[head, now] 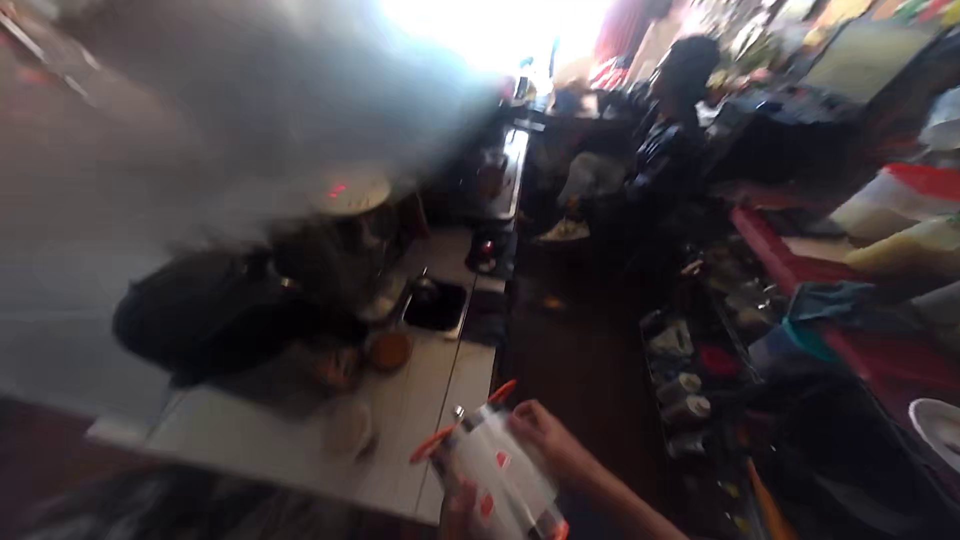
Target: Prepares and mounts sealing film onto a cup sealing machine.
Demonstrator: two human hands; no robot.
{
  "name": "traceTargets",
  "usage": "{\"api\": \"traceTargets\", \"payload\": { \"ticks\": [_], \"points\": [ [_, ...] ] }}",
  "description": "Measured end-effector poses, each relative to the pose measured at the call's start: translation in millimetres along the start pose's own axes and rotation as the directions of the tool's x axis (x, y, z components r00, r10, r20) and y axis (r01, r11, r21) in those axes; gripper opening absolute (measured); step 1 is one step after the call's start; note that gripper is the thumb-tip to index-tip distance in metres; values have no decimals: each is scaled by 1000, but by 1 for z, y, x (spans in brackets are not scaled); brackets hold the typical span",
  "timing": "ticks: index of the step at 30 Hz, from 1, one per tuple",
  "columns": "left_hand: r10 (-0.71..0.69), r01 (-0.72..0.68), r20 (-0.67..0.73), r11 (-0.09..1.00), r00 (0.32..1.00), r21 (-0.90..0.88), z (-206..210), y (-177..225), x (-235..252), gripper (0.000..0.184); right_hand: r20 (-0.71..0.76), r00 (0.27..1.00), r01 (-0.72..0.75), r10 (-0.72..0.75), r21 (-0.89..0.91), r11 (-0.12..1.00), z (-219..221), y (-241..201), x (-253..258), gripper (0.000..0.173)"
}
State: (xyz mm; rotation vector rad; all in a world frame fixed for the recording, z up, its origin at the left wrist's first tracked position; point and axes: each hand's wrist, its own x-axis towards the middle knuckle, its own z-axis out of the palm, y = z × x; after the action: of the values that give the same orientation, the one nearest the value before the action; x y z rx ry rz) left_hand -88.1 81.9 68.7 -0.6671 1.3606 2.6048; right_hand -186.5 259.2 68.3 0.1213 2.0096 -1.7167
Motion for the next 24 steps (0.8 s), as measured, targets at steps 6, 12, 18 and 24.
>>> {"api": "traceTargets", "payload": {
  "ticks": [6, 12, 18, 24],
  "points": [
    [-195, 184, 96, 976, 976, 120, -5, -3, -14, 109, 203, 961, -238, 186, 278, 931, -11, 4, -70, 90],
    [-314, 304, 418, 948, 853, 92, -18, -24, -17, 81, 44, 986, -159, 161, 538, 828, -6, 40, -131, 98],
    [-412, 435, 387, 900, 825, 31, -1, -40, -20, 49, -142, 959, -140, 244, 509, 849, -1, 62, -172, 93],
    [-548, 439, 371, 832, 750, 341, 33, -46, -16, 52, -301, 918, -68, 259, 524, 849, -2, 66, -200, 103]
  ]
}}
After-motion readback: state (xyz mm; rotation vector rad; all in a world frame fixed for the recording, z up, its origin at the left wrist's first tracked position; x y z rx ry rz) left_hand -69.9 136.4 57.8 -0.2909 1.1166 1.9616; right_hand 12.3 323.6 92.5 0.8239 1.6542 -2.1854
